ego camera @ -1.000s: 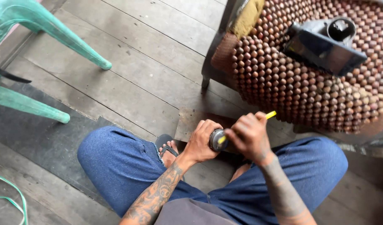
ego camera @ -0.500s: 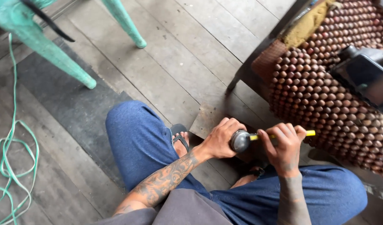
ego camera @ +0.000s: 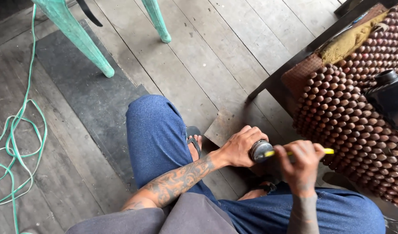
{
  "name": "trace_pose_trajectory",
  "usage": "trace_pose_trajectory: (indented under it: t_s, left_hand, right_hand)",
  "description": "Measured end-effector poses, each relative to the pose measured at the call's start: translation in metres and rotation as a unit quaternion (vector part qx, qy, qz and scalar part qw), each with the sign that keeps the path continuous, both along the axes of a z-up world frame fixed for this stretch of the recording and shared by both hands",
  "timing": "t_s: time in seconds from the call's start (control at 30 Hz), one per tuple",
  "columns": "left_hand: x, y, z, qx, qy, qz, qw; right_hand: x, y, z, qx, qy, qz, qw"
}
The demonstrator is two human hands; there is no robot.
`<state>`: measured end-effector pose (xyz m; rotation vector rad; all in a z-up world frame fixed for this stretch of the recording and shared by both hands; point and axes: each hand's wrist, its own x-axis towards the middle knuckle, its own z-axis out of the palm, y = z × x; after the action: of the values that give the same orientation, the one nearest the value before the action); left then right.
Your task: The person sits cross-legged on the floor and uses a yellow toothbrush to scrub the surface of a small, round, silver metal object held in their left hand. The person rotates the object to clean different sides while maintaining a consistent scrubbing motion.
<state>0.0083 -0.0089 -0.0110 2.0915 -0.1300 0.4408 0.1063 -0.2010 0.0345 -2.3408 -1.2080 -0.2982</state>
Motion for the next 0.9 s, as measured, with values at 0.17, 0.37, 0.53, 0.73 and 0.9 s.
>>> trace_pose_trajectory:
  t_s: [0.17,0.37,0.53,0.73,0.9]
  left_hand:
    - [0.000,0.001,0.006,-0.001,-0.003,-0.001,1.000]
    - [-0.001,0.003,0.007,0.001,0.009,0.002,1.000]
    - [0.004,0.000,-0.001,0.001,0.013,0.012,1.000]
    - [0.001,-0.002,-0.009,-0.004,-0.042,0.036,0.998]
    - [0.000,-0.002,-0.022,0.011,-0.033,0.045,0.998]
  right_hand:
    - [-0.010,0.012,0.013,0.024,-0.025,0.017,0.999]
    - [0.001,0.003,0.000,0.029,-0.019,-0.013,0.999]
    - [-0.010,0.018,0.021,0.039,-0.008,0.076,0.996]
    - [-0.005,0.012,0.017,0.083,-0.047,0.037,0.995]
    - [0.005,0.003,0.013,0.086,-0.039,0.031,0.995]
